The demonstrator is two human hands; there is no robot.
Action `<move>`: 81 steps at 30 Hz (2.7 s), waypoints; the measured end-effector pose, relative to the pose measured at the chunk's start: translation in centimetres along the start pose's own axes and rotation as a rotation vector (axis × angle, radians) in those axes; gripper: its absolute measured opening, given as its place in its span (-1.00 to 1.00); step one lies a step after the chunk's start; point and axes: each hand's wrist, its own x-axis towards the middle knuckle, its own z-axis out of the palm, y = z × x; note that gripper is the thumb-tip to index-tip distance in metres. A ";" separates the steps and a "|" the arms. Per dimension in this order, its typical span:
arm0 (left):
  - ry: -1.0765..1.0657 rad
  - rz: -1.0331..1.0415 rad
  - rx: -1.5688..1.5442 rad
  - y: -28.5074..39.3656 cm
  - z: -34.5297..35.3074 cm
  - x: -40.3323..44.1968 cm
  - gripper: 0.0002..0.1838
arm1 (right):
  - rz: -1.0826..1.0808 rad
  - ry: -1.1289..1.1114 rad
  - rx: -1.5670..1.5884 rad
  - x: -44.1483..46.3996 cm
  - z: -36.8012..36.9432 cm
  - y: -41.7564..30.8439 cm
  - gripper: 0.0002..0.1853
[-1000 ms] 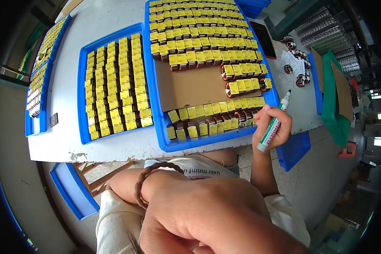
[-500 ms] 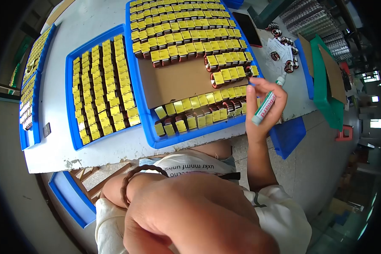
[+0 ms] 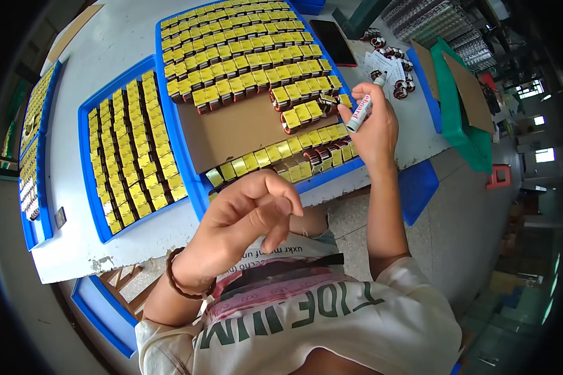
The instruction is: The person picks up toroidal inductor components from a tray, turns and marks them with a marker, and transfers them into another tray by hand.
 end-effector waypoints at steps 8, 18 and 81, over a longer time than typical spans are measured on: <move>0.164 -0.069 0.030 -1.4 -1.3 0.4 -0.83 | -0.063 0.101 0.141 -1.0 -1.0 0.1 -0.61; 0.101 0.058 0.071 -1.5 0.3 1.8 -0.60 | -0.344 -0.182 1.281 -3.3 -3.7 -5.2 -0.56; 0.141 0.089 -0.074 -2.2 0.8 -0.1 -0.47 | -0.307 -0.070 1.289 -5.8 -5.0 -8.4 -0.46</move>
